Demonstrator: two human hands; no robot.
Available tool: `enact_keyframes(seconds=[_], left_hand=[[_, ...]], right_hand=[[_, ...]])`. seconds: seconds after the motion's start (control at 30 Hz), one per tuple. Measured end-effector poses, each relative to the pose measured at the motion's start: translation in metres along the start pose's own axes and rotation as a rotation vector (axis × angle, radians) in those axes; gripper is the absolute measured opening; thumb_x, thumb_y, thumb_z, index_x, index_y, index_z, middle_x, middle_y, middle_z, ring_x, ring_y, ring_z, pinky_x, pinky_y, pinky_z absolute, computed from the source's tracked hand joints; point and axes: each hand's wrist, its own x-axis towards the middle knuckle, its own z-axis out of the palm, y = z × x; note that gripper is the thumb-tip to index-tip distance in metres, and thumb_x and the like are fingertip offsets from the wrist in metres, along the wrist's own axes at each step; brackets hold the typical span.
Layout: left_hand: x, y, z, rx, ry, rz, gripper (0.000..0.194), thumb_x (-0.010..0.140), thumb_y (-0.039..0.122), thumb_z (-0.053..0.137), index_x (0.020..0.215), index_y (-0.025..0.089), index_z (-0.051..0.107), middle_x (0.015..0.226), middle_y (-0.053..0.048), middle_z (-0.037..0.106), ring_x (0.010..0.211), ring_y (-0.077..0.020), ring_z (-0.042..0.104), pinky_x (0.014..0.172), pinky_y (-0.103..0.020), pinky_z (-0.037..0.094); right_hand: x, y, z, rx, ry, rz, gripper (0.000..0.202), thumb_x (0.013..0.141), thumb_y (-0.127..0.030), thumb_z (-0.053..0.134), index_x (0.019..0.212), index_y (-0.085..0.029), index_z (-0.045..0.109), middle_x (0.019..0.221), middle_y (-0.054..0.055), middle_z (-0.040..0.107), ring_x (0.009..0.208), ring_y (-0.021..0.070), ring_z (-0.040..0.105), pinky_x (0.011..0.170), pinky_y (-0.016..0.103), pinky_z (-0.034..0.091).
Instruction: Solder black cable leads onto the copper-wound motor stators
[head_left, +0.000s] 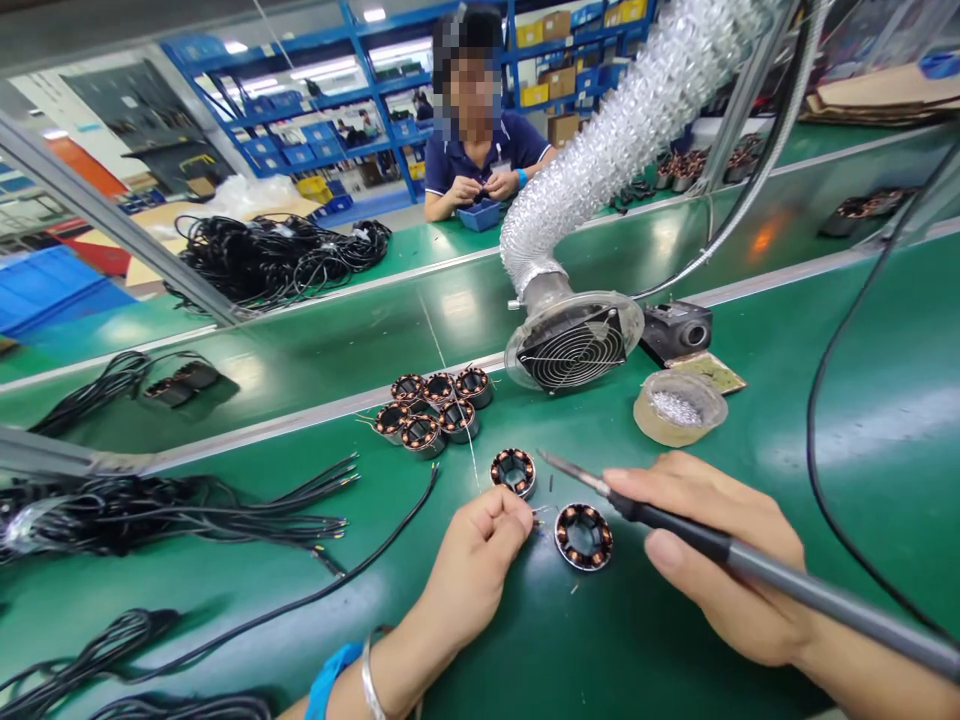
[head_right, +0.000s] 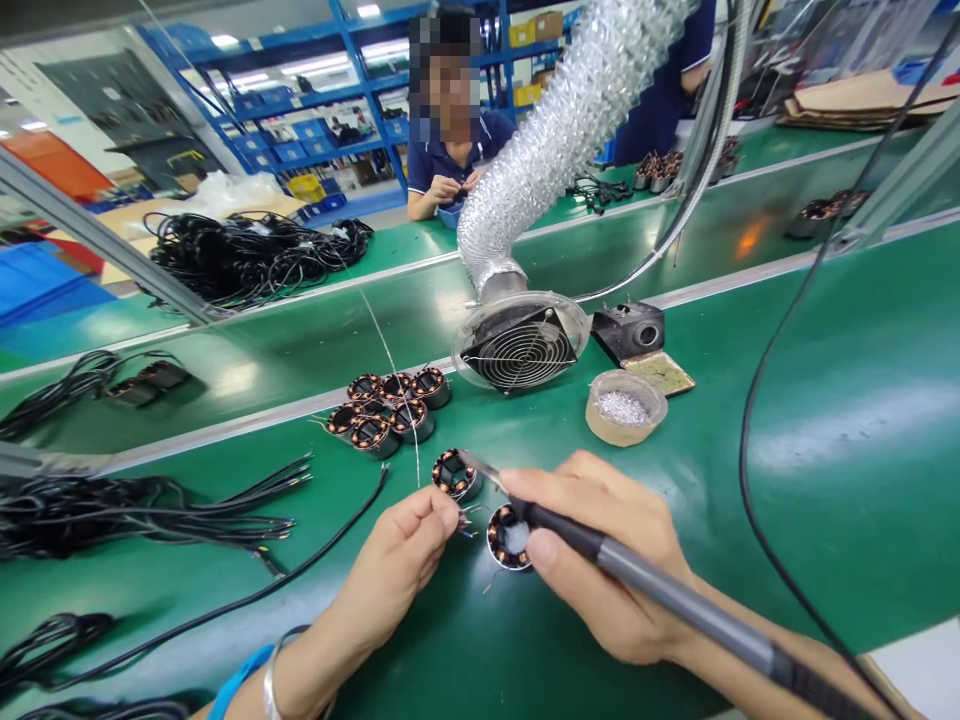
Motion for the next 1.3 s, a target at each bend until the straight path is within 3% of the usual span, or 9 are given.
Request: enact_keyframes(seconds=[0.07,0.2,0.43,0.57,0.97,1.2,1.3], left_hand=[[0.0,-0.001,0.0,0.013,0.005,0.006,0.026,0.084,0.038,0.059,0.069,0.019,0.051,0.051,0.011,0.029,0.042,-0.0056,0.018,0.044,-0.021,0.016],[0.0,-0.002,-0.001,0.032,0.0,0.013,0.024,0.086,0.036,0.056,0.071,0.018,0.052,0.052,0.011,0.029,0.043,-0.0056,0.018,0.044,-0.021,0.017],[0.002,-0.003,-0.002,0.05,-0.02,0.013,0.023,0.088,0.036,0.055,0.072,0.019,0.052,0.051,0.011,0.027,0.042,-0.0058,0.017,0.043,-0.021,0.015],[0.002,-0.004,-0.003,0.044,-0.015,0.021,0.024,0.088,0.035,0.055,0.072,0.018,0.053,0.053,0.009,0.032,0.043,-0.0059,0.018,0.044,-0.02,0.017],[0.001,-0.002,-0.002,0.047,-0.02,0.012,0.025,0.088,0.036,0.055,0.071,0.018,0.052,0.055,0.009,0.031,0.045,-0.0066,0.019,0.044,-0.02,0.017],[-0.001,-0.001,-0.001,0.074,-0.013,0.02,0.024,0.089,0.036,0.054,0.072,0.018,0.052,0.056,0.008,0.032,0.048,-0.0076,0.021,0.045,-0.021,0.018],[-0.002,0.0,-0.001,0.089,-0.011,0.029,0.024,0.088,0.035,0.054,0.072,0.018,0.053,0.056,0.008,0.033,0.049,-0.0078,0.022,0.046,-0.021,0.018]], right_hand=[[0.001,0.0,-0.002,0.031,0.023,0.053,0.029,0.088,-0.016,0.054,0.112,-0.024,0.067,0.071,0.0,0.06,0.059,0.0134,0.056,0.052,0.025,0.044],[0.004,0.003,0.0,0.063,0.064,0.138,0.022,0.084,-0.012,0.054,0.097,-0.025,0.064,0.073,-0.002,0.067,0.06,0.0128,0.061,0.052,0.022,0.045],[0.003,0.007,0.005,0.07,0.049,0.194,0.015,0.085,-0.016,0.053,0.094,-0.025,0.063,0.067,-0.005,0.062,0.052,0.0099,0.052,0.05,0.021,0.041],[0.003,0.007,0.005,0.091,0.042,0.203,0.015,0.085,-0.016,0.053,0.093,-0.024,0.063,0.066,-0.005,0.06,0.051,0.0091,0.05,0.049,0.02,0.039],[0.003,0.004,0.01,0.111,0.021,0.18,0.015,0.086,-0.015,0.053,0.095,-0.023,0.063,0.069,-0.003,0.063,0.052,0.0102,0.053,0.049,0.021,0.042],[0.004,-0.002,0.014,0.105,0.038,0.071,0.017,0.082,-0.015,0.054,0.095,-0.02,0.064,0.073,0.001,0.067,0.057,0.0133,0.059,0.051,0.025,0.045],[0.006,-0.008,0.015,0.072,0.059,0.009,0.019,0.08,-0.015,0.053,0.095,-0.02,0.065,0.068,0.001,0.064,0.051,0.0129,0.054,0.047,0.026,0.041]])
